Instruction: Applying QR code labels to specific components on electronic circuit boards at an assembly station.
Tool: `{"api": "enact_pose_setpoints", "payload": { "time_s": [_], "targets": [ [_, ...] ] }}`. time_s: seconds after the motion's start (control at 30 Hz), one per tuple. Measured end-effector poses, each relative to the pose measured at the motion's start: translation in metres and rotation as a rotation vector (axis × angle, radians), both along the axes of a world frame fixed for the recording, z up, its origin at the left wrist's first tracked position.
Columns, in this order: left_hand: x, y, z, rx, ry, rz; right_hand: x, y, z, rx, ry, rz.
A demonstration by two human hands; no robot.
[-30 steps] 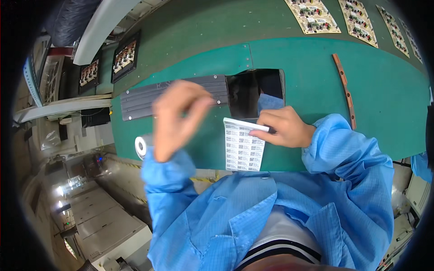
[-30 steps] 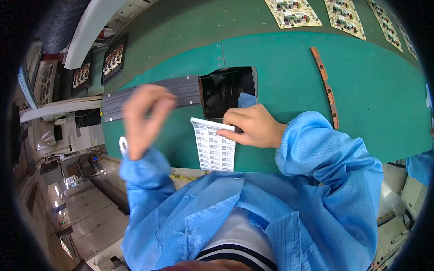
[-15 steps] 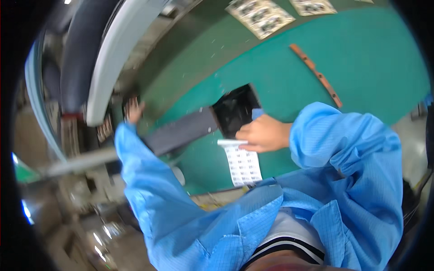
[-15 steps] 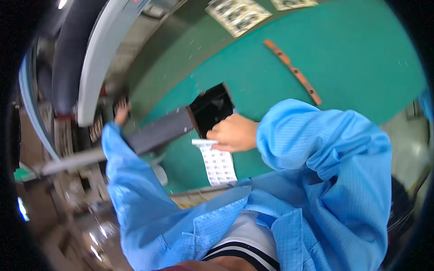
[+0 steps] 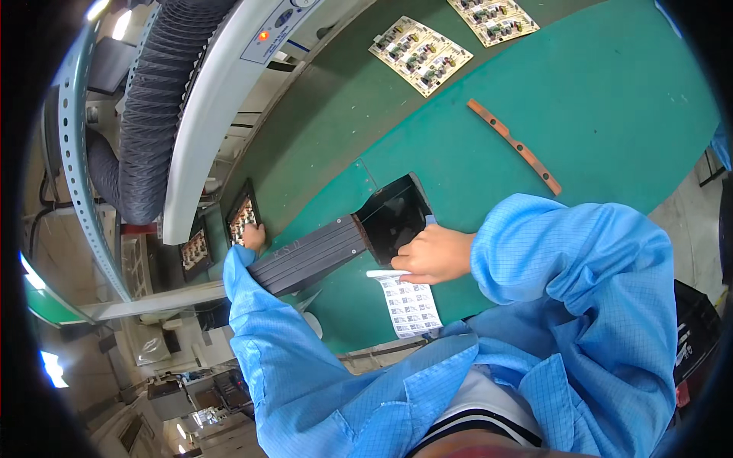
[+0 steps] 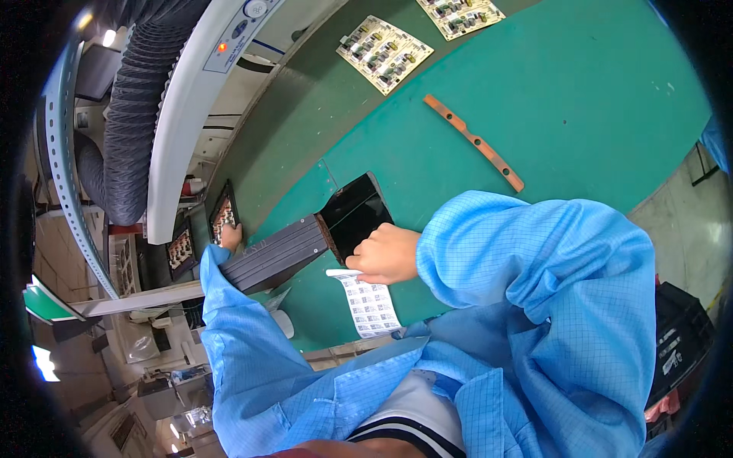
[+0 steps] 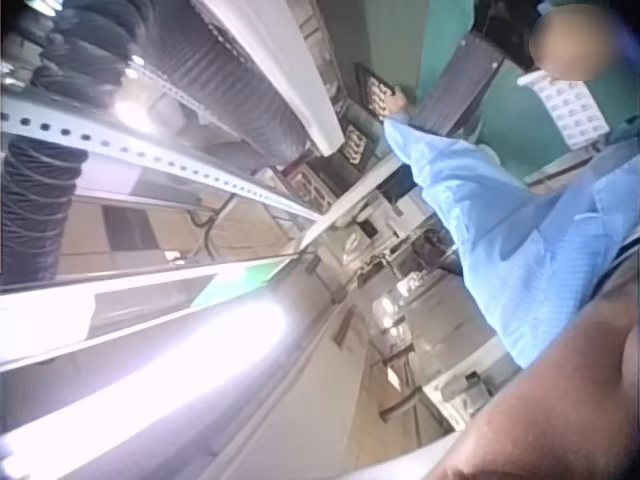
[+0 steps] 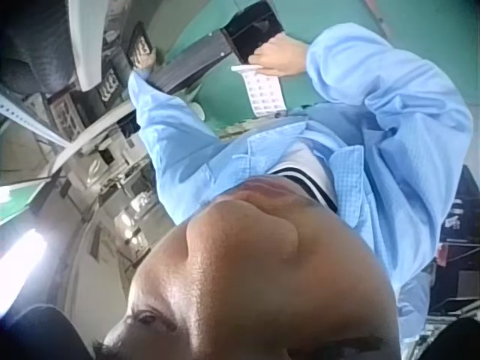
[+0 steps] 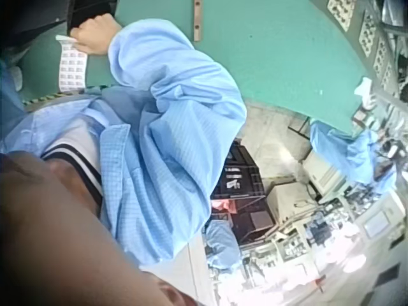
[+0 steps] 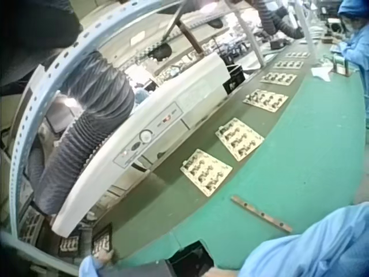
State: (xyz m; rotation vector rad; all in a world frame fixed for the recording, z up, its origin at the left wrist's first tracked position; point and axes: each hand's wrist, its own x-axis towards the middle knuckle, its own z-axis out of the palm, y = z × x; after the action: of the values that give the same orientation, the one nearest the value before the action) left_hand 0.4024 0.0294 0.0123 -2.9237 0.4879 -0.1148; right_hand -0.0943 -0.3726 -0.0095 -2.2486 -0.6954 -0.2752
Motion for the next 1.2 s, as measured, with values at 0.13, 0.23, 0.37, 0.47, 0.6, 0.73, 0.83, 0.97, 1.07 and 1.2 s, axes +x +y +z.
{"api": "enact_pose_setpoints", "payload": {
  "time_s": [0.13, 0.23, 0.37, 0.47, 0.6, 0.73, 0.83, 0.97, 1.07, 1.2],
  "targets": [
    [-0.043, -0.086, 0.023, -0.035, 0.088, -0.301, -0.001, -0.007, -0.003, -0.033, 0.029, -0.004],
    [-0.047, -0.084, 0.082, -0.402, 0.321, -0.317, -0.003, -0.004, 0.008, -0.03, 0.0, 0.031],
    [-0.119, -0.159, 0.138, -0.587, 0.564, -0.466, -0.008, -0.008, 0.006, -0.032, 0.016, 0.0],
    [-0.188, -0.186, 0.161, -0.682, 0.637, -0.545, -0.004, -0.008, 0.008, 0.22, 0.102, 0.076],
    [-0.279, -0.209, 0.167, -0.571, 0.563, -0.694, -0.023, 0.02, 0.061, 0.513, 0.158, 0.331],
    [-0.352, -0.219, 0.153, -0.517, 0.571, -1.012, -0.038, 0.039, 0.117, 0.585, 0.011, 0.482],
    [-0.395, -0.219, 0.121, -0.391, 0.419, -1.208, -0.038, 0.032, 0.133, 0.659, -0.072, 0.465],
    [-0.435, -0.213, 0.083, -0.414, 0.404, -1.302, -0.033, 0.021, 0.144, 0.61, -0.04, 0.39],
    [-0.44, -0.218, 0.072, -0.557, 0.453, -1.259, -0.026, 0.006, 0.132, 0.572, 0.025, 0.319],
    [-0.431, -0.205, 0.025, -1.293, 1.322, -0.561, -0.016, -0.02, 0.112, 0.521, 0.316, 0.14]
  ]
}}
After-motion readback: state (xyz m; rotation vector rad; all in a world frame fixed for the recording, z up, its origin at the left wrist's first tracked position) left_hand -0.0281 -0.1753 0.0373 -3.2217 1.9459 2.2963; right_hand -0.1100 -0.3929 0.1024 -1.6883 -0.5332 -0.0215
